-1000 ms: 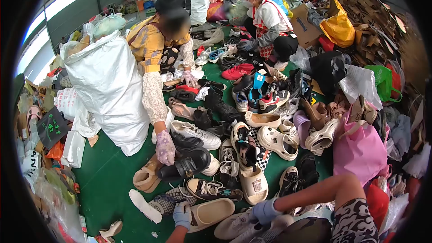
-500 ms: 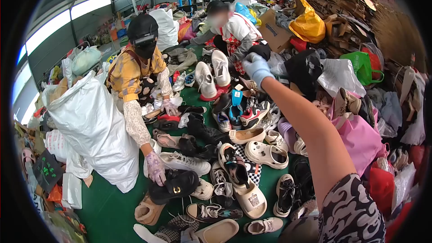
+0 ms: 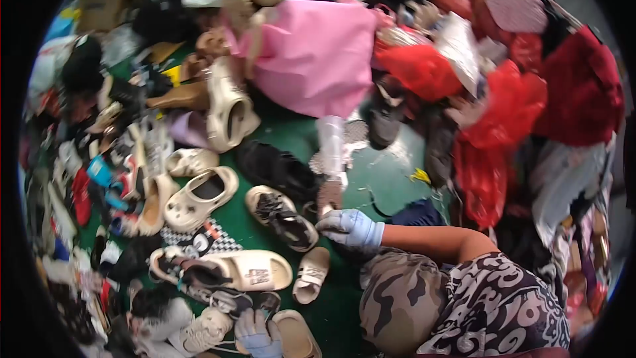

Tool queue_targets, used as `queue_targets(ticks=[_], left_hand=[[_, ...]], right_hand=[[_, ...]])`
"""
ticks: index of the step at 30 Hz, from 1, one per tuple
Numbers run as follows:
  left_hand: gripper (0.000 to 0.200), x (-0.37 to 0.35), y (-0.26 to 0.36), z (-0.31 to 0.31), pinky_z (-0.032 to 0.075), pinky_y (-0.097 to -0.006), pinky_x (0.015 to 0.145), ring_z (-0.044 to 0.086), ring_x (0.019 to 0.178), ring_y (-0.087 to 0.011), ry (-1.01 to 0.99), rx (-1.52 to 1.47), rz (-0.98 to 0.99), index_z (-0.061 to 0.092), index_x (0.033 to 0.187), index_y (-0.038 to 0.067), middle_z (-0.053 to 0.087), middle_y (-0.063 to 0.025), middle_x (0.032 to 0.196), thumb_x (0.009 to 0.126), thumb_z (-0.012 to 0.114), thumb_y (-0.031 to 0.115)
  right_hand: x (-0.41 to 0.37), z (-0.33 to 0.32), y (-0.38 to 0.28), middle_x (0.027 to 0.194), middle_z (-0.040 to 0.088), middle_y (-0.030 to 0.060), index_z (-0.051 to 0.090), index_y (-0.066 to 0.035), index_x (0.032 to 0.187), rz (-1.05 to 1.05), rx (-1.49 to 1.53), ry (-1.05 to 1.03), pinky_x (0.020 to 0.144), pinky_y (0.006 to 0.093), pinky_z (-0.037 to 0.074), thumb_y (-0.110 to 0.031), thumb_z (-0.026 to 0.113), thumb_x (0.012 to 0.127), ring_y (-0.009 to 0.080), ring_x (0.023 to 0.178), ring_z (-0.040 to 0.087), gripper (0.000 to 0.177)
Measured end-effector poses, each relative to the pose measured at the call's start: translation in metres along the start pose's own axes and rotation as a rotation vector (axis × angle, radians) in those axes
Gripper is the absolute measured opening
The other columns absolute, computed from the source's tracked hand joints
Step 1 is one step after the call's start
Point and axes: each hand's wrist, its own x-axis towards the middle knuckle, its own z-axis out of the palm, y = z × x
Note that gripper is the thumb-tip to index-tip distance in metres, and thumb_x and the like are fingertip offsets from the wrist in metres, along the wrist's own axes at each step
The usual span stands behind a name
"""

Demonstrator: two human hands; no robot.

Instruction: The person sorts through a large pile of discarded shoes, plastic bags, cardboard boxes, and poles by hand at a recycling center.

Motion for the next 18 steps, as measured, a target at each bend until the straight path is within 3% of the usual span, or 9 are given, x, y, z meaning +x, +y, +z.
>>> queue_targets(ticks=[2,6,8,10,12,14,16,17,18], left_hand=[[0.052,0.052,-0.004,0.029,0.03,-0.0501,0.099,0.042,0.117,-0.0416,-0.11,0.102,-0.077,0.048,0.122,0.004,0.045,-0.0206,0.13,0.074,0.06,0.022],[0.046,0.107,-0.013,0.096,0.035,-0.0467,0.094,0.047,0.114,-0.034,-0.092,0.175,-0.409,0.051,0.121,0.007,0.047,-0.0168,0.13,0.081,0.058,0.028],[0.035,0.105,-0.015,0.109,0.039,-0.0454,0.091,0.05,0.111,-0.0326,-0.018,0.323,-0.358,0.058,0.112,0.006,0.048,-0.0161,0.129,0.085,0.057,0.027],[0.034,0.093,-0.023,0.115,0.042,-0.0456,0.09,0.052,0.107,-0.0343,0.069,0.201,-0.302,0.057,0.113,0.007,0.05,-0.0161,0.127,0.086,0.056,0.027],[0.033,0.093,-0.022,0.119,0.042,-0.0451,0.09,0.051,0.107,-0.0346,0.078,0.256,-0.259,0.057,0.113,0.006,0.05,-0.017,0.127,0.086,0.056,0.025],[0.033,0.094,-0.024,0.121,0.042,-0.0445,0.09,0.051,0.107,-0.035,0.105,0.33,-0.229,0.057,0.112,0.004,0.049,-0.0179,0.127,0.086,0.056,0.024],[0.034,0.093,-0.027,0.123,0.042,-0.044,0.09,0.05,0.109,-0.0358,0.1,0.225,-0.263,0.056,0.112,0.003,0.049,-0.0188,0.126,0.086,0.057,0.024],[0.035,0.093,-0.022,0.121,0.042,-0.0439,0.09,0.049,0.109,-0.0361,0.061,0.256,-0.304,0.056,0.111,0.002,0.048,-0.0193,0.127,0.085,0.057,0.024],[0.034,0.095,-0.019,0.118,0.042,-0.0439,0.09,0.049,0.11,-0.0362,0.055,0.27,-0.303,0.056,0.111,0.002,0.047,-0.0193,0.127,0.084,0.057,0.023]], right_hand=[[-0.037,-0.012,0.019,0.095,0.06,0.0111,0.059,-0.008,0.1,0.046,-0.058,0.091,0.073,0.037,0.049,-0.014,0.061,0.081,0.0298,0.086,0.059,0.02],[-0.101,-0.078,0.073,0.109,0.055,0.013,0.056,-0.01,0.104,0.119,-0.318,0.11,0.078,0.0394,0.048,-0.014,0.065,0.076,0.0328,0.094,0.057,0.03],[-0.132,-0.116,0.106,0.117,0.051,0.0159,0.055,-0.01,0.105,0.274,-0.618,0.26,0.084,0.0421,0.045,-0.018,0.069,0.071,0.0369,0.101,0.053,0.038],[-0.162,-0.146,0.136,0.122,0.048,0.0187,0.055,-0.011,0.109,0.593,-0.759,0.577,0.089,0.0435,0.042,-0.024,0.072,0.068,0.0393,0.105,0.05,0.046],[-0.202,-0.153,0.186,0.123,0.048,0.0197,0.05,-0.011,0.12,1.064,-0.825,0.95,0.092,0.0427,0.041,-0.031,0.075,0.067,0.0363,0.107,0.05,0.063],[-0.25,-0.154,0.255,0.122,0.05,0.0193,0.039,-0.007,0.13,1.659,-0.065,1.228,0.09,0.044,0.042,-0.039,0.077,0.066,0.033,0.101,0.056,0.081],[-0.226,-0.172,0.227,0.119,0.051,0.0179,0.031,-0.003,0.134,1.803,0.369,1.194,0.079,0.0447,0.047,-0.043,0.079,0.064,0.029,0.086,0.06,0.094],[-0.223,-0.172,0.233,0.112,0.054,0.0173,0.04,-0.003,0.128,1.736,0.463,1.238,0.062,0.0407,0.049,-0.043,0.079,0.062,0.025,0.068,0.059,0.087],[-0.223,-0.174,0.238,0.096,0.059,0.0128,0.053,-0.006,0.111,1.722,0.735,1.155,0.049,0.029,0.044,-0.041,0.078,0.065,0.0185,0.062,0.055,0.063]])
